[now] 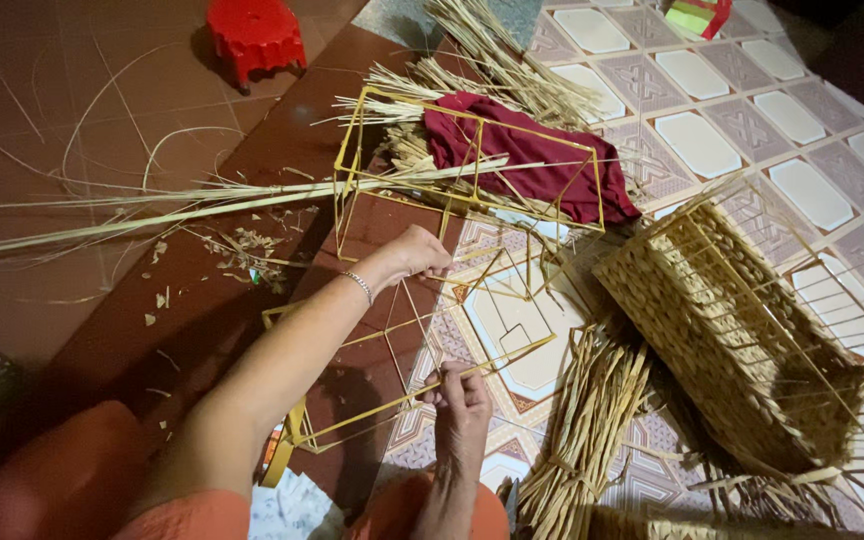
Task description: The person sits on the floor and weaves thin bamboo strips into a rectangular basket frame. They repeatedly wrap and secure the strips using tape and cut excess material with scissors.
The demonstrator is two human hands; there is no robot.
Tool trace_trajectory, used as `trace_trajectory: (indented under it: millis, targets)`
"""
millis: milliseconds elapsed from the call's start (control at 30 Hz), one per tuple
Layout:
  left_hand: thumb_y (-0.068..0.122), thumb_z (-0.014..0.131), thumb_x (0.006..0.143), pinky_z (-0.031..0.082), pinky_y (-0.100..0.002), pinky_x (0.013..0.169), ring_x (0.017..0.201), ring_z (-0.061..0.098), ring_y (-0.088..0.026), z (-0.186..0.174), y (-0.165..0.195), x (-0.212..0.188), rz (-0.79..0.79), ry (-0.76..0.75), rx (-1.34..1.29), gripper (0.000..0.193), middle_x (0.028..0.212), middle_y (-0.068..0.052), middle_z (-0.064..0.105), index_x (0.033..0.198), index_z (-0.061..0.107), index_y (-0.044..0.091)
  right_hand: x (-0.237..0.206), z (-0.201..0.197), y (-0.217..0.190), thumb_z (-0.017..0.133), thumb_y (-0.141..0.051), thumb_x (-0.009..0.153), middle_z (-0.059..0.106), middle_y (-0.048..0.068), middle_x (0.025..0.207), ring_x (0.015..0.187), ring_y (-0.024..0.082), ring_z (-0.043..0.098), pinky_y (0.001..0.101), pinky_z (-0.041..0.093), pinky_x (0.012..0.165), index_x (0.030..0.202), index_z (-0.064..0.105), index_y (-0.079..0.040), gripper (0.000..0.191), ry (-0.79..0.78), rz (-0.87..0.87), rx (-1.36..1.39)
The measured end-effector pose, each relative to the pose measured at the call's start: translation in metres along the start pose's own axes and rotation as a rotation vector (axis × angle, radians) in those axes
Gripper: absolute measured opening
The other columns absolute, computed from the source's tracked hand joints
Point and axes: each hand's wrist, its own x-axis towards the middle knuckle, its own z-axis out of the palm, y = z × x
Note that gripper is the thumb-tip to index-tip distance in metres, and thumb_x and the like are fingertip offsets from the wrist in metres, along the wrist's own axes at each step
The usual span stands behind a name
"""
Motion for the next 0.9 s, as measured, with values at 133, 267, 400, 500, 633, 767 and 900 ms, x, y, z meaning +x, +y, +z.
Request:
trace_trajectory:
  millis: [133, 267, 400, 500, 633, 767, 900]
  targets:
    - [-0.011, 0.054, 0.08, 0.053, -0.033, 0.052, 0.062, 0.061, -0.018, 0.015, -0.008, -0.024, 0.307, 0.161, 0.568, 0.02, 0.07, -0.015, 0.064, 0.07, 0.07, -0.004, -0.001, -0.006, 0.008, 0.069, -0.012, 0.098, 0.07, 0.013, 0.082, 0.067, 0.018, 0.061, 0.0307, 0.051, 0.064, 0.102, 0.065, 0.003, 0.016, -0.012, -0.039, 0.001]
    - [-0.006, 0.054, 0.07, 0.06, -0.048, 0.068, 0.075, 0.067, -0.036, 0.014, 0.006, -0.04, 0.932, 0.281, 1.057, 0.015, 0.079, -0.021, 0.065, 0.074, 0.068, -0.001, -0.003, -0.01, 0.011, 0.07, -0.012, 0.096, 0.07, 0.013, 0.079, 0.063, 0.017, 0.061, 0.0298, 0.049, 0.061, 0.102, 0.068, 0.004, 0.017, 0.033, -0.016, -0.014]
    - [-0.005, 0.054, 0.08, 0.06, -0.05, 0.072, 0.08, 0.071, -0.041, 0.012, 0.04, -0.045, 0.517, 0.085, 1.107, 0.016, 0.086, -0.028, 0.07, 0.078, 0.069, -0.004, -0.005, -0.005, 0.01, 0.071, -0.013, 0.093, 0.069, 0.011, 0.079, 0.064, 0.018, 0.063, 0.0279, 0.047, 0.061, 0.106, 0.069, 0.002, 0.02, 0.053, -0.035, -0.018]
    - [0.001, 0.052, 0.091, 0.06, -0.05, 0.078, 0.088, 0.074, -0.041, 0.019, 0.066, -0.036, 0.094, -0.09, 0.909, 0.019, 0.092, -0.029, 0.072, 0.087, 0.071, -0.003, -0.006, -0.004, 0.009, 0.071, -0.014, 0.094, 0.07, 0.012, 0.079, 0.066, 0.017, 0.063, 0.0292, 0.049, 0.063, 0.105, 0.068, 0.003, 0.02, 0.022, -0.003, 0.031]
    - [0.014, 0.057, 0.097, 0.055, -0.054, 0.082, 0.093, 0.07, -0.046, 0.037, 0.072, -0.022, 0.173, -0.052, 0.726, 0.019, 0.096, -0.029, 0.067, 0.095, 0.069, 0.0, -0.008, -0.008, 0.01, 0.071, -0.013, 0.096, 0.071, 0.014, 0.081, 0.069, 0.016, 0.062, 0.0293, 0.049, 0.066, 0.102, 0.067, 0.006, 0.02, -0.021, -0.005, 0.042]
    - [-0.009, 0.057, 0.073, 0.056, -0.055, 0.075, 0.089, 0.07, -0.046, 0.058, 0.055, -0.007, 0.537, 0.011, 0.958, 0.026, 0.086, -0.029, 0.069, 0.093, 0.071, -0.001, -0.012, -0.009, 0.011, 0.07, -0.011, 0.096, 0.071, 0.014, 0.081, 0.068, 0.017, 0.061, 0.0299, 0.049, 0.066, 0.1, 0.067, 0.006, 0.018, -0.018, -0.022, 0.03]
    - [-0.003, 0.059, 0.084, 0.059, -0.05, 0.074, 0.082, 0.072, -0.042, 0.069, 0.041, 0.01, 0.664, 0.032, 1.092, 0.013, 0.082, -0.028, 0.07, 0.086, 0.072, -0.002, -0.017, -0.007, 0.009, 0.069, -0.01, 0.096, 0.071, 0.015, 0.083, 0.069, 0.017, 0.062, 0.0309, 0.051, 0.068, 0.099, 0.066, 0.005, 0.015, -0.061, -0.044, 0.006]
